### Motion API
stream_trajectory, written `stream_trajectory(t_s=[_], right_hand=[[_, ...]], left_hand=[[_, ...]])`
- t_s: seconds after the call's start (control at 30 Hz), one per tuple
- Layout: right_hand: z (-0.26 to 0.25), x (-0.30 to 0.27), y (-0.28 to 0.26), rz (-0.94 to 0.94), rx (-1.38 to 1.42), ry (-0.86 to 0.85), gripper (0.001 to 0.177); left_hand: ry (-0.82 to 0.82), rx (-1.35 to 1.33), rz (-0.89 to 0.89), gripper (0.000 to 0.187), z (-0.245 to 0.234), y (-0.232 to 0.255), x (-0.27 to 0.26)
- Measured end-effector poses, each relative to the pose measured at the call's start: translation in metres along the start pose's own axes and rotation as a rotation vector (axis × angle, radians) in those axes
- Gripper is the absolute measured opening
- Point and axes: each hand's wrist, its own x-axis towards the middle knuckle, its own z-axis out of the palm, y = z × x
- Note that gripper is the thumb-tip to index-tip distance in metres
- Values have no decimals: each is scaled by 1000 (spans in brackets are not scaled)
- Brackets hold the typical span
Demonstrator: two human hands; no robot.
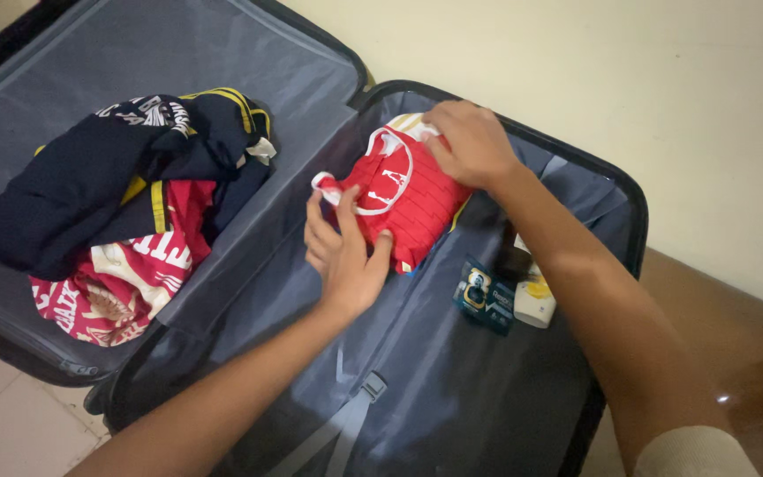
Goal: The person irons a red and white jersey on a table, then folds it neatly and places it into an open suitcase. The person then removes a dark blue and yellow garment from the suitcase and begins to fold it on the table.
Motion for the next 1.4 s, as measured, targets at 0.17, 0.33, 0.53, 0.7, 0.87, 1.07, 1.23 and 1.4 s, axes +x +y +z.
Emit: stream_trajectory(t_s=[0.17,0.33,0.53,0.7,0.87,1.07,1.23,1.4], right_hand=[[1,-1,-16,-92,174,-117,50],[12,-7,-11,-88,196,-216,58],[27,-16,27,-47,136,-297,48],[25,-17,44,20,76,-244,36],[-1,-16,16,-53,-12,-125,27],[-36,-8,-50,-170,-89,-87,54],[-44,5,-111,-216,-60,-54,67],[-31,25,-158,-162,-35,-125,74]], left_hand=[[-65,59,178,84,-3,-8,9],[-230,100,128,107,15,-28,14],[-429,91,27,111,29,-51,16],[-450,222,-36,109,31,-58,19],[-413,201,63,100,-4,-50,24],[-374,131,108,89,-93,-28,6],[-140,-30,155,69,-161,-11,-6],[50,-83,85,36,-225,-21,-13]])
